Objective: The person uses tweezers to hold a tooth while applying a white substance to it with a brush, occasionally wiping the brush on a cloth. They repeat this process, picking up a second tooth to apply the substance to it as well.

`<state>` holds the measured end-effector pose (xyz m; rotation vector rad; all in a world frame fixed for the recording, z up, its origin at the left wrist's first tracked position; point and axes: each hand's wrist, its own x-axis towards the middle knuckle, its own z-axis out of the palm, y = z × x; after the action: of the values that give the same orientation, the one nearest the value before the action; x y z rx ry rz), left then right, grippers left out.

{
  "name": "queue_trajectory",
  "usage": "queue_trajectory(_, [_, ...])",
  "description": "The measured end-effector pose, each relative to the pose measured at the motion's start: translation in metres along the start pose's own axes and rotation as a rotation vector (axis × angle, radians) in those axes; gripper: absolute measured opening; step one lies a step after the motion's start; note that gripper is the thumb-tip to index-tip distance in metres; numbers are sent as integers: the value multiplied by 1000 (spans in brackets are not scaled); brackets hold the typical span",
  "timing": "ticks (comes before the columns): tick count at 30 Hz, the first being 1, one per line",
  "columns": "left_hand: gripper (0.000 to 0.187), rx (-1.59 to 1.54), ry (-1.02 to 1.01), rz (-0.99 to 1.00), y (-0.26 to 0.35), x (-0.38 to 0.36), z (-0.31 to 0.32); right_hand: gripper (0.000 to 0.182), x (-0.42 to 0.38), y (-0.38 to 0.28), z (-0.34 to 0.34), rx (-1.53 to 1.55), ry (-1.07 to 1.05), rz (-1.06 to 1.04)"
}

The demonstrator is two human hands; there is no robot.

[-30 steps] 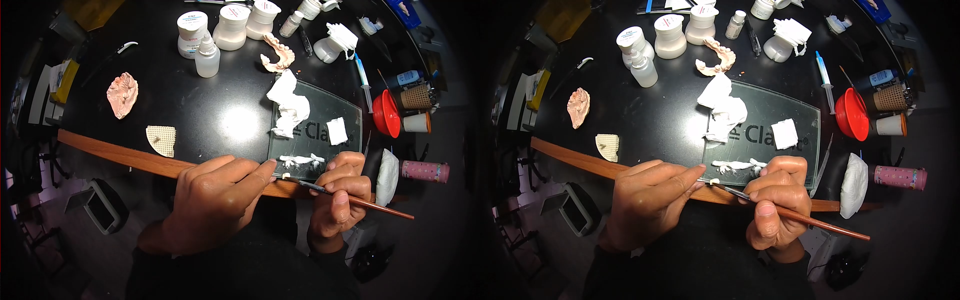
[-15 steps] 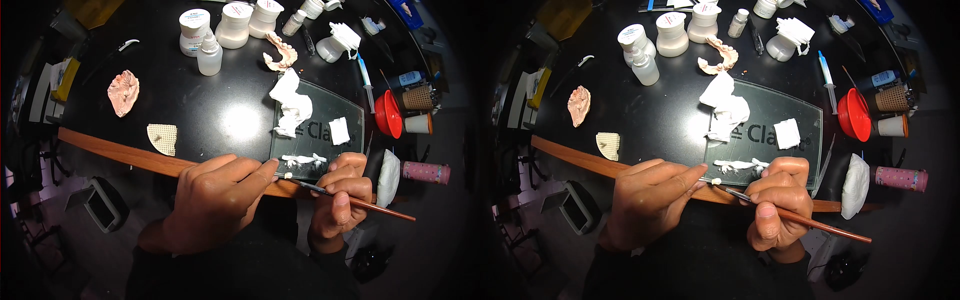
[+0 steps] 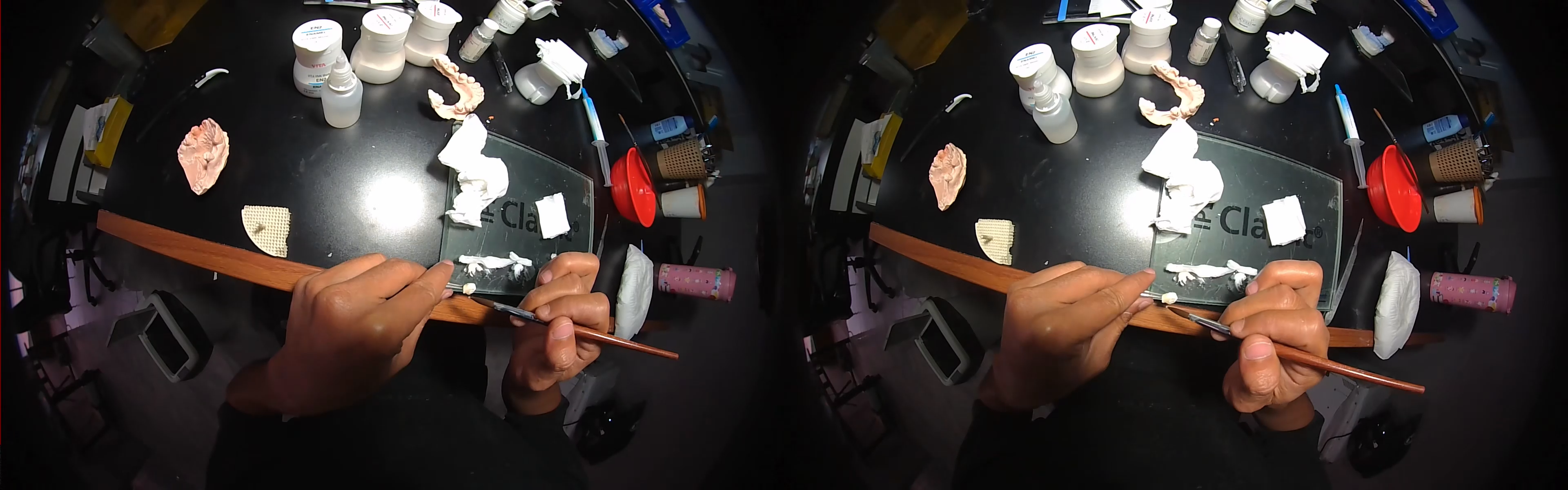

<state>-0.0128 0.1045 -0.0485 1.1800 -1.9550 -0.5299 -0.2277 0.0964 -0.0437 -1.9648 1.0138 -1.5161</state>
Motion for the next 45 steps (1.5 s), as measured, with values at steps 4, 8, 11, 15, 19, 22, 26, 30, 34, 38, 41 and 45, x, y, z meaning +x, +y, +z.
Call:
queue_trajectory(4, [27,-58,28,15,1,5,-1,15,0,1,-12,41,169,-12])
queue_trajectory(8, [25,-101,-34,-6,12,14,-10,10,30,1,-62,-143,522,-57])
queue_trajectory(11, [21,-131,-33,26,19,19,-15,11,46,18,-130,-493,621,105])
queue_trajectory(15, [16,-169,-38,16,33,32,-20,12,63,50,-180,-756,368,275])
queue_trajectory(19, [11,-209,-73,-6,39,53,-21,11,60,47,-192,-843,330,321])
queue_trajectory(22, [7,-292,-153,-94,37,73,-22,11,43,33,-207,-670,509,220])
queue_trajectory(26, [12,-413,-200,-177,28,84,-18,7,-6,18,-232,-574,621,179])
queue_trajectory(30, [15,-422,-270,-219,27,92,-22,3,-47,16,-232,-555,639,346])
queue_trajectory(34, [15,-419,-304,-217,27,96,-24,7,-72,24,-242,-475,595,415])
queue_trajectory(38, [16,-422,-307,-199,26,97,-23,7,-63,24,-234,-344,703,302])
queue_trajectory(41, [16,-412,-317,-202,29,99,-25,5,-43,15,-215,-256,701,161])
queue_trajectory(45, [15,-372,-303,-178,31,99,-25,9,-14,0,-176,-298,481,0])
